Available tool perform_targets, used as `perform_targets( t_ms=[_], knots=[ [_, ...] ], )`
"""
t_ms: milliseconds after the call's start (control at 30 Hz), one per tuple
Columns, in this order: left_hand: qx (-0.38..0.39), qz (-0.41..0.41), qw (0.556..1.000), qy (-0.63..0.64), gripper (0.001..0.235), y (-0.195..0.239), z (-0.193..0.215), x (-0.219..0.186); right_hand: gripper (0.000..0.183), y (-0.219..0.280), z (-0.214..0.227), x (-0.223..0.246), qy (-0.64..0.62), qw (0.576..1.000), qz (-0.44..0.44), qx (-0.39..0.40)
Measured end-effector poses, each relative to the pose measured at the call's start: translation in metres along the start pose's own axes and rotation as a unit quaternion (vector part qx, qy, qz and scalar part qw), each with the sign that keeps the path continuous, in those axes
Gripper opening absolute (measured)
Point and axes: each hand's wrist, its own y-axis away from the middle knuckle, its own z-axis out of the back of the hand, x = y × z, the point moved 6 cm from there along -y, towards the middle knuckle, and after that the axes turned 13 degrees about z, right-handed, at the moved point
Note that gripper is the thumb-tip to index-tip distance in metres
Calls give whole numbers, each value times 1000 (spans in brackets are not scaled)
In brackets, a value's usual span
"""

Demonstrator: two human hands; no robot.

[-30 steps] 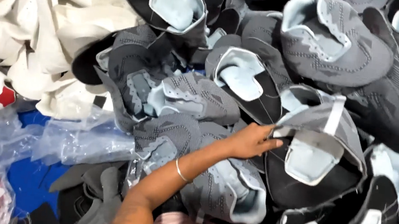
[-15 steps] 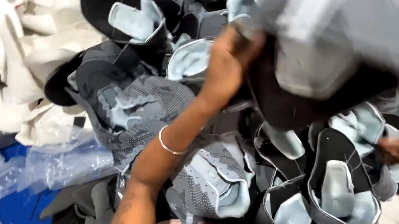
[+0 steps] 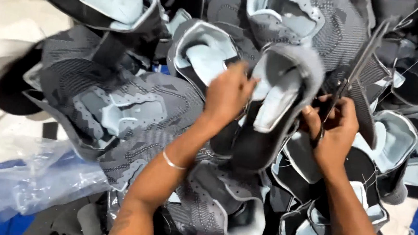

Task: The person trims excess fabric and threads from shoe uppers using a pair of scissors.

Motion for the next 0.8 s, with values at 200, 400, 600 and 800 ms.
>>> perform_targets(
  t_ms=[200, 400, 600, 800],
  knots=[
    [19, -231, 966, 113, 86, 44, 81, -73, 33, 5, -3, -41, 135, 991, 4, 16],
    [243, 4, 964, 106, 24, 46, 37, -16, 34, 8, -2, -37, 134, 989, 54, 37],
    [131, 17, 893, 430, 24, 12, 67, 13, 36, 6, 14, 23, 141, 990, 31, -6],
    [104, -30, 818, 565, 26, 12, 76, 13, 73, 104, 15, 38, -172, 969, -84, 159]
  ],
)
